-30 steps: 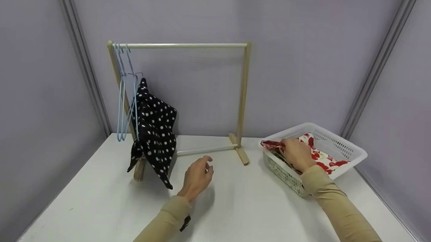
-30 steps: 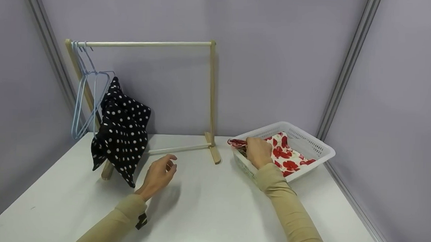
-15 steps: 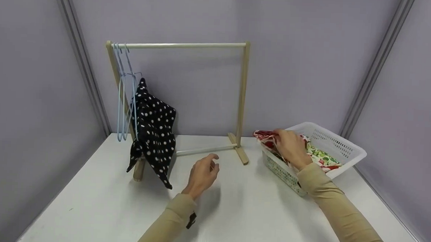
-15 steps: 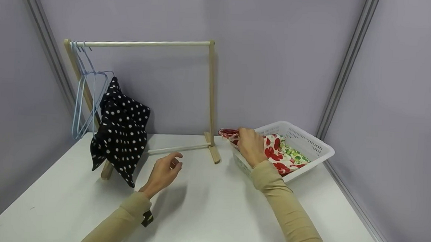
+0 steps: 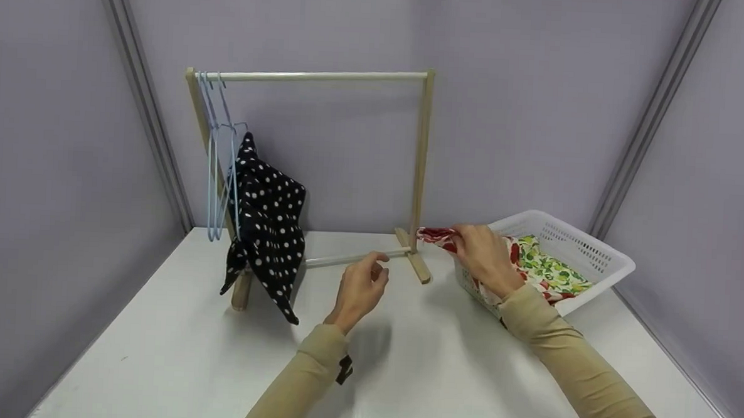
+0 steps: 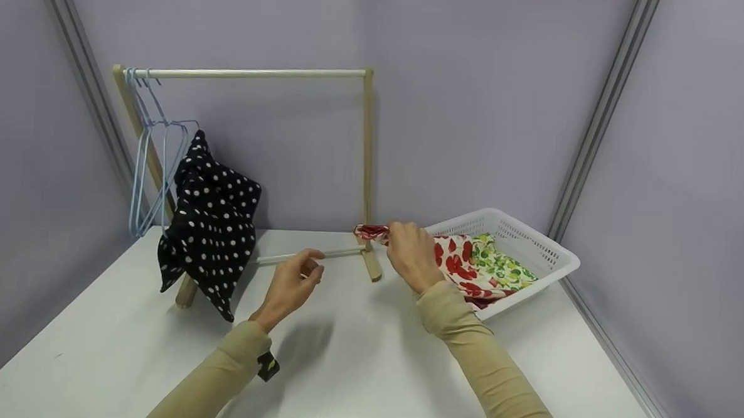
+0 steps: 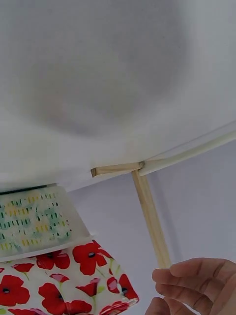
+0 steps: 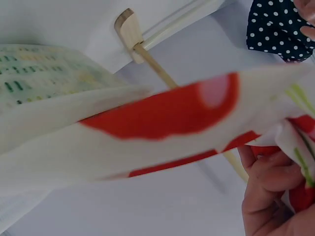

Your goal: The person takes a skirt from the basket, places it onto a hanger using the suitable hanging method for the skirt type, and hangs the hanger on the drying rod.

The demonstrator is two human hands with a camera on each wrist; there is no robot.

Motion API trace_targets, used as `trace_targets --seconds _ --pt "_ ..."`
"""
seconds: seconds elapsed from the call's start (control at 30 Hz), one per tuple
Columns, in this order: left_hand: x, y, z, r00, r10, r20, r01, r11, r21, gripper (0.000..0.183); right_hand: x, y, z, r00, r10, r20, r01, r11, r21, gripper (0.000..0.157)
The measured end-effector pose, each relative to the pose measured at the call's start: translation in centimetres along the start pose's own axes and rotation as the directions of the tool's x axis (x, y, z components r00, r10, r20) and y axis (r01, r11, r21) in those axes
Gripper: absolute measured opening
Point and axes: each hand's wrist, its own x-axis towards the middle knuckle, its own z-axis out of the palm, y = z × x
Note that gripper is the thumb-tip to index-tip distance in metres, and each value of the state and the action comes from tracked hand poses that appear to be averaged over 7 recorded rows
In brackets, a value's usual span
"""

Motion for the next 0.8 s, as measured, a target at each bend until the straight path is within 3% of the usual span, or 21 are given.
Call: trace_targets --seconds 0.17,0.5,0.8 --pt "0.4 0.6 0.5 0.998 0.056 -0.004 -0.055 0.997 0.053 0.022 -0.3 -1.3 0.4 1.000 -0.026 0.000 0.026 1.000 0.017 0.016" --pt "1.2 2.0 1.3 0.984 0.163 -0.068 -0.151 0.977 0.149 0.051 -1.7 -3.5 1.5 0.993 -0.115 -0.021 0.115 0.993 0.006 0.013" --pt "1.5 2.2 1.5 0.988 0.157 0.016 -0.158 0.981 0.116 0.041 -2.7 -5.1 2.5 0.983 -0.186 0.002 0.186 0.982 0.021 0.009"
